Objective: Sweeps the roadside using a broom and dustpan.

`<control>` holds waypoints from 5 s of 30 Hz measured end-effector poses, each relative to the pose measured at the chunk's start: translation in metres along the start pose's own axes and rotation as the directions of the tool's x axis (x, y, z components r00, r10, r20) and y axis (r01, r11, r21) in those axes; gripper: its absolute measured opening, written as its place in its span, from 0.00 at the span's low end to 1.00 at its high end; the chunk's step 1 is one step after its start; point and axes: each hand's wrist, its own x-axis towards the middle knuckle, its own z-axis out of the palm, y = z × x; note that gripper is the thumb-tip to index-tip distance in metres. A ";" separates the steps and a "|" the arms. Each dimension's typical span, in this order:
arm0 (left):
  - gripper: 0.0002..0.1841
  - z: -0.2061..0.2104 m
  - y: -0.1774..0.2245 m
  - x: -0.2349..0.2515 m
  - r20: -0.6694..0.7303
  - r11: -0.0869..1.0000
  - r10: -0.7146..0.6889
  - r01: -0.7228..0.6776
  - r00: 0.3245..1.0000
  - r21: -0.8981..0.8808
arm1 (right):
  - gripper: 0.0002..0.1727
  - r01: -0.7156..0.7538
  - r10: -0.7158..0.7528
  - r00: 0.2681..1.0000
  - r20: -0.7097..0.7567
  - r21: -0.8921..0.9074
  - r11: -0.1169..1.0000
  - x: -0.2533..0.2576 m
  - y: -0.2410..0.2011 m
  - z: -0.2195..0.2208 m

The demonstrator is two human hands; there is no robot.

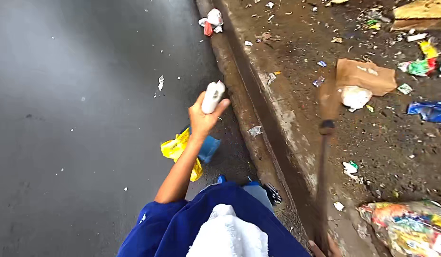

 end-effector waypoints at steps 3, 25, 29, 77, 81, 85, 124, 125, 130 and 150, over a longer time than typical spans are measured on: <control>0.22 -0.062 -0.047 0.021 -0.105 0.989 -0.080 0.092 0.991 0.113 | 0.35 -0.099 0.100 0.995 -0.001 -0.119 0.988 0.063 -0.021 0.013; 0.08 -0.145 -0.304 0.057 -0.005 0.572 -0.753 0.658 0.658 0.491 | 0.32 0.116 0.399 0.865 0.303 -0.896 0.428 0.368 -0.316 0.154; 0.08 -0.141 -0.321 0.075 -0.001 0.548 -0.769 0.659 0.640 0.515 | 0.33 0.071 0.347 0.920 0.182 -0.948 0.311 0.345 -0.310 0.211; 0.17 -0.173 -0.614 0.526 -0.219 0.489 -0.676 0.651 0.704 0.581 | 0.28 0.015 0.207 0.975 0.086 -0.947 0.322 0.630 -0.617 0.472; 0.15 -0.186 -0.635 0.544 -0.255 0.458 -0.693 0.685 0.674 0.566 | 0.30 0.127 0.282 0.939 0.198 -0.959 0.252 0.638 -0.612 0.577; 0.19 -0.278 -0.652 0.547 -0.223 0.549 -0.678 0.684 0.701 0.480 | 0.29 0.176 0.241 0.926 0.291 -0.896 0.409 0.645 -0.636 0.556; 0.15 -0.441 -0.678 0.528 -0.894 0.408 -0.404 0.913 0.197 0.016 | 0.30 0.786 0.259 0.619 0.742 -0.580 -0.216 0.771 -0.970 0.936; 0.15 -0.438 -0.679 0.526 -0.897 0.414 -0.399 0.910 0.192 0.011 | 0.30 0.751 0.223 0.659 0.718 -0.615 -0.240 0.765 -0.972 0.935; 0.16 -0.435 -0.681 0.524 -0.900 0.377 -0.404 0.926 0.165 0.001 | 0.30 0.727 0.341 0.685 0.644 -0.581 -0.366 0.731 -0.900 0.975; 0.21 -0.477 -0.780 0.735 -0.885 0.587 -0.422 0.803 0.196 -0.102 | 0.30 0.385 0.031 0.921 0.388 -0.921 0.063 0.890 -1.057 0.985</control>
